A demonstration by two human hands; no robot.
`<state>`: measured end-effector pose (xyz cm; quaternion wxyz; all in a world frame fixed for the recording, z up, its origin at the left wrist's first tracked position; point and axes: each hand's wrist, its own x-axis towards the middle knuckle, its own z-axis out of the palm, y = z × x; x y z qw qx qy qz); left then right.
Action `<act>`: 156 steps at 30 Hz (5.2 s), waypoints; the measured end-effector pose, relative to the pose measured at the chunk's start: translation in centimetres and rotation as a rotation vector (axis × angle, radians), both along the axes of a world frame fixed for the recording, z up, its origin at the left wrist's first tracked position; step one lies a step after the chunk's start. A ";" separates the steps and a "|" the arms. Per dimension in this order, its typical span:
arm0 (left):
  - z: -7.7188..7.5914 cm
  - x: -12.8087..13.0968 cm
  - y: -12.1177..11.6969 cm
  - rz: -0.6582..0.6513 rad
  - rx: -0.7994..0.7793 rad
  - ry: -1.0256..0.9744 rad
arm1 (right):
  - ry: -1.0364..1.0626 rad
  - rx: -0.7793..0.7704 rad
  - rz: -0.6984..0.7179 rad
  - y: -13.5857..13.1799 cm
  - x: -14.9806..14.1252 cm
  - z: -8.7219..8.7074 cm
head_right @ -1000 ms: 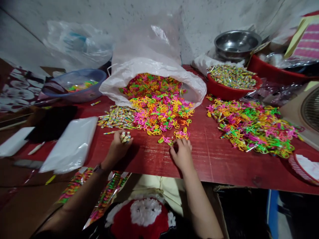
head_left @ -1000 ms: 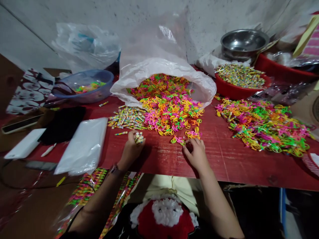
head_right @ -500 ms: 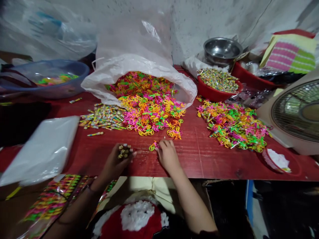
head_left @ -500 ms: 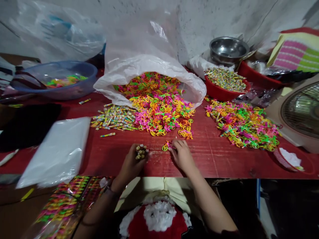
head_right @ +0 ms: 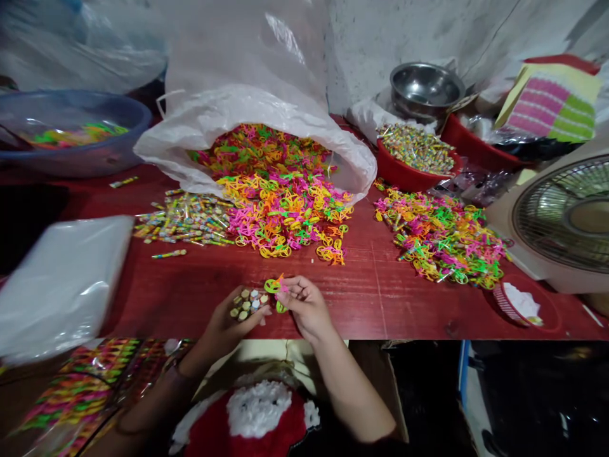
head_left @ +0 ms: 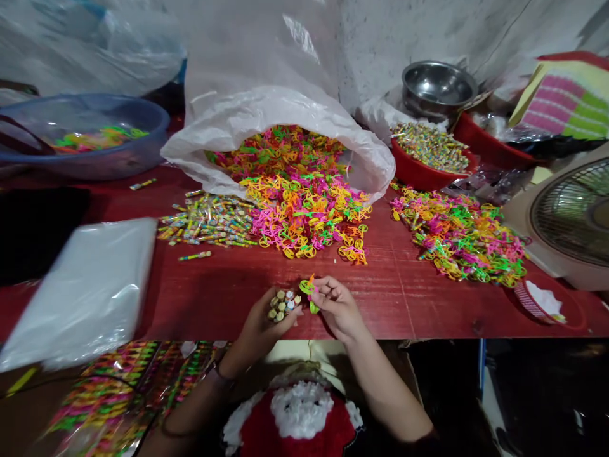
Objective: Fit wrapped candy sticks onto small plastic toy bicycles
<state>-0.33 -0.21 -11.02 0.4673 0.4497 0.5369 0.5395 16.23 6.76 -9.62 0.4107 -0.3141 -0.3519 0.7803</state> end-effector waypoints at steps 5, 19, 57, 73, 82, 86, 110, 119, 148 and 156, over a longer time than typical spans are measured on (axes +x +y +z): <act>-0.1 -0.4 0.1 -0.028 -0.002 0.032 | -0.008 -0.025 -0.063 -0.3 -0.9 0.0; -0.9 -0.2 0.0 0.094 0.035 0.142 | 0.023 -0.033 -0.323 -1.7 -2.4 0.9; -1.0 -0.1 -1.3 0.000 0.179 0.470 | -0.559 0.466 -0.181 0.2 2.7 1.8; -1.1 0.1 -0.1 0.078 0.095 0.324 | -1.346 1.025 -0.236 8.2 8.1 1.7; -1.1 -0.3 0.0 -0.028 0.035 0.277 | -0.601 0.548 -0.545 5.0 8.1 1.9; -0.5 -0.2 0.0 -0.089 0.064 0.265 | -0.467 0.461 -0.216 1.3 5.1 2.1; 0.5 -1.0 -0.1 -0.249 0.026 0.226 | -0.632 0.736 -0.151 -2.5 0.3 1.3; -0.2 -0.7 -0.2 -0.221 0.084 0.325 | -0.761 1.074 -0.172 -3.1 0.4 -0.2; 0.4 -1.0 0.0 -0.225 0.057 0.354 | -0.607 0.573 -0.145 -2.8 -0.3 0.1; -0.6 -0.7 0.0 -0.169 -0.019 0.288 | -0.889 0.877 -0.575 2.8 6.2 5.2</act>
